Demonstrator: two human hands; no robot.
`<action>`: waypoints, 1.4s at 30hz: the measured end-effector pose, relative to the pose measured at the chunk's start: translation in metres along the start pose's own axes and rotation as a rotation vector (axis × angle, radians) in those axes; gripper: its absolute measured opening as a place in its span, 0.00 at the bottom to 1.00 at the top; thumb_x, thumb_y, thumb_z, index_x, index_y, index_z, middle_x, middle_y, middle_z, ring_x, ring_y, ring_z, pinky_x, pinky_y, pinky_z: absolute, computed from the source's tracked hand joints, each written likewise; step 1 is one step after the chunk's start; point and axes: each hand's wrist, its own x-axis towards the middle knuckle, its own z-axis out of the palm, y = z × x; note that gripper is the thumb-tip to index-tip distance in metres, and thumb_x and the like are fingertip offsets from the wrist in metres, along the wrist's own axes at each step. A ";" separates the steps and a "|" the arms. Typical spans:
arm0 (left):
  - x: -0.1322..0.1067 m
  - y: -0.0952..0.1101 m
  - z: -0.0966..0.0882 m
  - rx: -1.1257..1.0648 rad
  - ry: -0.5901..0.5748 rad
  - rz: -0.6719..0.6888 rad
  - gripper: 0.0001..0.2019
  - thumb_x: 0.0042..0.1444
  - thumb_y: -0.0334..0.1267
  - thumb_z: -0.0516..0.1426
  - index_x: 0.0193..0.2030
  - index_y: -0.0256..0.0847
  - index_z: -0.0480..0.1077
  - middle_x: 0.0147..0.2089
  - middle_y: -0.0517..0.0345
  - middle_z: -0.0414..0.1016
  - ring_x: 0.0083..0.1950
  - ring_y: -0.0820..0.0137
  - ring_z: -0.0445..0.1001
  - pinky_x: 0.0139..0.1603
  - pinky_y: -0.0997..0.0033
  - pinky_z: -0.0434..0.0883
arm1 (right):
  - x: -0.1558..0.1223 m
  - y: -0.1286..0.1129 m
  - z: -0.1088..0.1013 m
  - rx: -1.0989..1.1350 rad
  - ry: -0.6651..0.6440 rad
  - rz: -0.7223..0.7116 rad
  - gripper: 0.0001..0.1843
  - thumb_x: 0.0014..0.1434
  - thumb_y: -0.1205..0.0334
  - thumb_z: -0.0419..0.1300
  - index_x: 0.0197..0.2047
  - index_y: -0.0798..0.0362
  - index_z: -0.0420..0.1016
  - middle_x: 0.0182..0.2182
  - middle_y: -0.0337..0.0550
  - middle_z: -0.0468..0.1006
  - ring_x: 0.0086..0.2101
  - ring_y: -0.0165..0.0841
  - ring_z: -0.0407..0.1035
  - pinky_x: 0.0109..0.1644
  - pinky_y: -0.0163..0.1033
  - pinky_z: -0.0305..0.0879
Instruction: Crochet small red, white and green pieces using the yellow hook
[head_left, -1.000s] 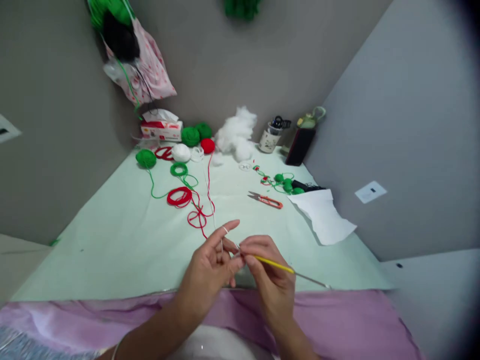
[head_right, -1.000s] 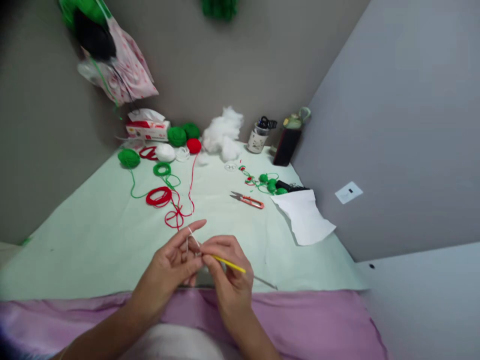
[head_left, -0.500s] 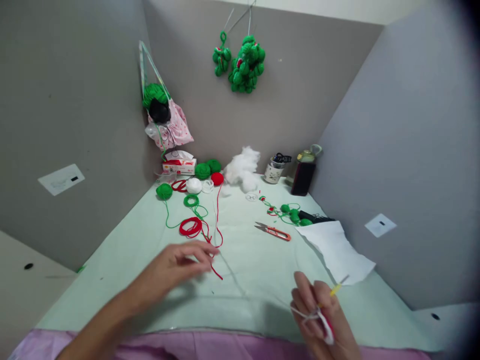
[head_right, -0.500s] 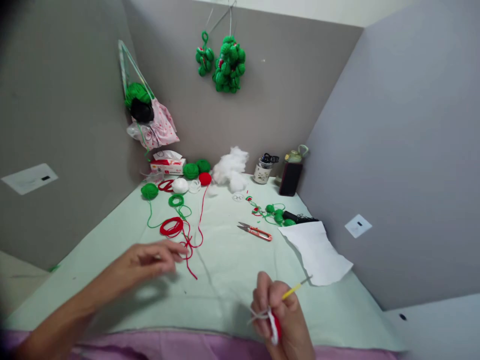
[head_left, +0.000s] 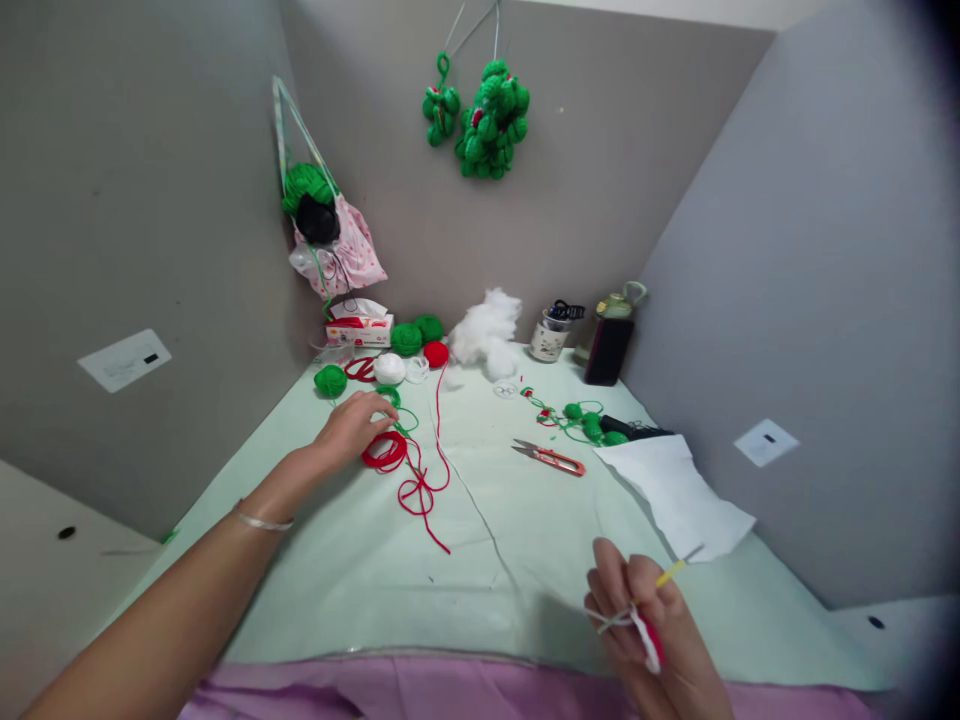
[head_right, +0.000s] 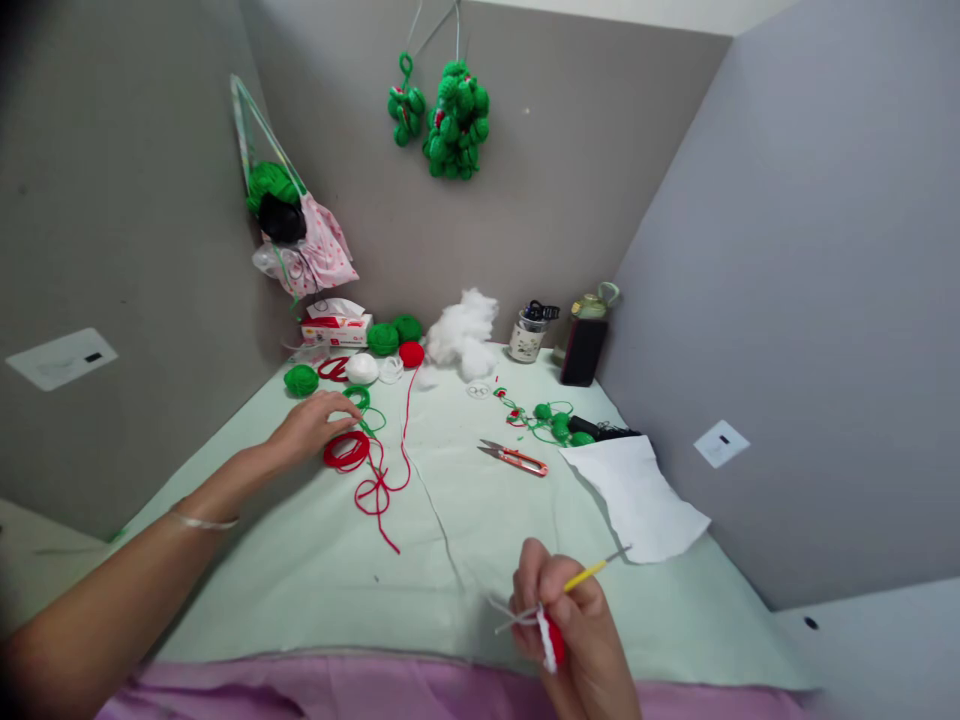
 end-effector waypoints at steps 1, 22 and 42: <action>0.007 0.001 0.003 0.005 -0.025 0.014 0.15 0.70 0.44 0.62 0.58 0.40 0.76 0.60 0.47 0.78 0.57 0.57 0.79 0.58 0.47 0.78 | 0.002 0.003 -0.001 0.000 -0.031 0.005 0.16 0.57 0.51 0.76 0.28 0.49 0.78 0.26 0.33 0.61 0.22 0.23 0.45 0.24 0.32 0.51; 0.056 0.060 -0.083 -0.752 0.180 0.022 0.16 0.47 0.48 0.67 0.30 0.43 0.66 0.33 0.55 0.78 0.33 0.67 0.77 0.37 0.66 0.73 | 0.008 0.009 0.020 -0.024 -0.100 0.061 0.13 0.55 0.50 0.77 0.29 0.47 0.83 0.25 0.33 0.64 0.20 0.21 0.49 0.21 0.28 0.51; -0.074 0.164 0.014 -0.317 -0.182 0.526 0.07 0.70 0.34 0.55 0.39 0.46 0.71 0.46 0.55 0.79 0.47 0.63 0.78 0.47 0.63 0.75 | 0.023 0.021 0.055 -0.851 0.098 -0.454 0.10 0.64 0.62 0.67 0.47 0.47 0.88 0.32 0.42 0.79 0.28 0.31 0.74 0.33 0.38 0.71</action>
